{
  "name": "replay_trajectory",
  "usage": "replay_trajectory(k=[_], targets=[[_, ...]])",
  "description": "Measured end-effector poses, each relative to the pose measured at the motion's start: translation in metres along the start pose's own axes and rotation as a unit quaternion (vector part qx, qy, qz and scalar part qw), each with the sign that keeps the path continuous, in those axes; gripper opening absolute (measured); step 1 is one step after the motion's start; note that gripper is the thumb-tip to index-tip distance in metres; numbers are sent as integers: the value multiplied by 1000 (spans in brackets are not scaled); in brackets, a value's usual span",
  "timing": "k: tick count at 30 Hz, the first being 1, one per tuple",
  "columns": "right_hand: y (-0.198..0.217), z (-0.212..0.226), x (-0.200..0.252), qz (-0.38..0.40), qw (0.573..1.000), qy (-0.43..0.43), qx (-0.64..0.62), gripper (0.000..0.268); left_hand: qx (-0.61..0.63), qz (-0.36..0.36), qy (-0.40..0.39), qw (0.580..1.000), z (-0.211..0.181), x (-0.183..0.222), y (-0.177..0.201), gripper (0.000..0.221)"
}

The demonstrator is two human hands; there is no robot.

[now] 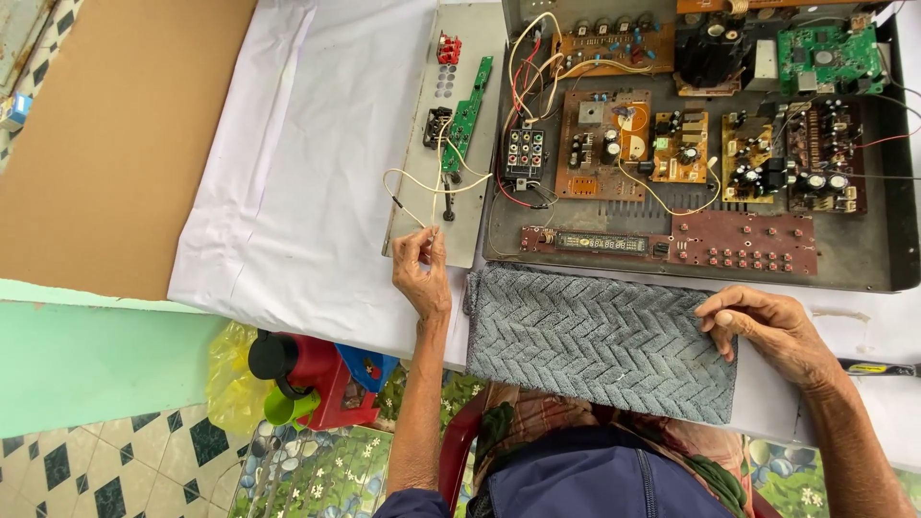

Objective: Diagnosing and cleaning the internal components of an electronic device using a multimeter, brush, and soldering iron.

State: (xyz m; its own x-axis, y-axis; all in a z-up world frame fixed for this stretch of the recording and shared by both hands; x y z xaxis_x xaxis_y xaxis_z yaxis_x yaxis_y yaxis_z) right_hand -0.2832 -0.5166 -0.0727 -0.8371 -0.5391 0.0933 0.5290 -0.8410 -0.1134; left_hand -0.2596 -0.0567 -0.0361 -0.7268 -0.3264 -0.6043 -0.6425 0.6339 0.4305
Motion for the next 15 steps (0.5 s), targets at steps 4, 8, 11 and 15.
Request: replay_trajectory(k=[4, 8, 11, 15], targets=[[0, -1, 0, 9, 1000, 7, -7, 24, 0, -15, -13, 1000, 0, 0, 0, 10], [-2, 3, 0, 6, 1000, 4, -6, 24, -36, -25, -41, 998, -2, 3, 1, 11], [-1, 0, -1, 11, 1000, 9, -3, 24, -25, -32, -43, 998, -4, 2, 3, 13], [-1, 1, 0, 8, 1000, 0, 0, 23, -74, -49, -60, 994, -2, 3, 4, 11]])
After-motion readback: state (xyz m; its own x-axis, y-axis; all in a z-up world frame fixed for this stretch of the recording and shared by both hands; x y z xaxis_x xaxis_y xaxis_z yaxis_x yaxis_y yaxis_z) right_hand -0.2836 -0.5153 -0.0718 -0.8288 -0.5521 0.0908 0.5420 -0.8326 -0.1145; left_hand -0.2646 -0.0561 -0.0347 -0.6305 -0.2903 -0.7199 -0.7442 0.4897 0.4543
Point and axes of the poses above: each hand's wrist, its own x-axis away from the middle knuckle, its own y-axis out of the back of the hand, z = x × y, the point moved 3 cm from there along -x, towards the middle knuckle, and after that the axes turned 9 degrees about z, right-handed, at the moved point
